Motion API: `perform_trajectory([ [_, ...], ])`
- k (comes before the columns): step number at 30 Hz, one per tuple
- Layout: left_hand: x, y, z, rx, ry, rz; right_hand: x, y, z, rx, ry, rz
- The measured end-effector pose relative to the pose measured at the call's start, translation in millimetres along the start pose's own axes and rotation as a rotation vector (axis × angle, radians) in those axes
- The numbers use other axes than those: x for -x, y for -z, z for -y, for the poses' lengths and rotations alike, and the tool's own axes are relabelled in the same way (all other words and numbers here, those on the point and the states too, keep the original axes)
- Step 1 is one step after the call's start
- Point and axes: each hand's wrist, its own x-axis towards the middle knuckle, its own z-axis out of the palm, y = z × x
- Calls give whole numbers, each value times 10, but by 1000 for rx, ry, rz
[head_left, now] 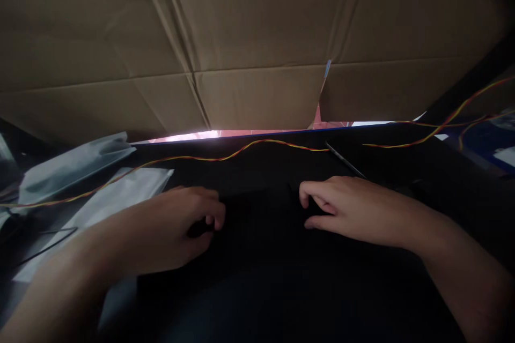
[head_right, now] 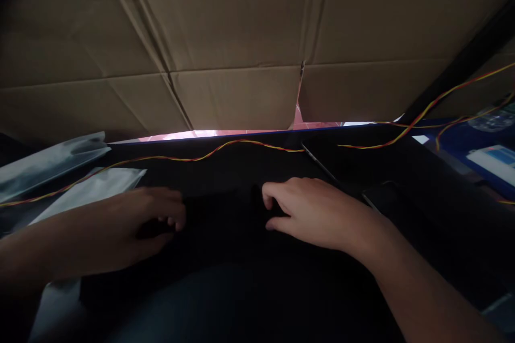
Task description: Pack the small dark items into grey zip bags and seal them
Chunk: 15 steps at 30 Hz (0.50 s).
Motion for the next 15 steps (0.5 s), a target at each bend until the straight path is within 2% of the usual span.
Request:
perform_trajectory([
  [2,-74,-10,-108,-88,-64,-136,-22,-11,-13,-22,25,-63],
  [4,-166,-63,-240,-143,-145,-275,-19,1,-81,-46,33,-194],
  [5,-206,-101,-299,-153,-183,-317,-10,10,-133,-49,35,-255],
  [7,-259,-180,-380,-157,-239,-314,16,21,-247,-31,39,-298],
  [12,-300,-293,-409,-198,-296,-212,34,-19,-345,21,18,-79],
  [15,-320,-310,-414,-205,-322,-216,24,-14,-306,8,-31,-42],
])
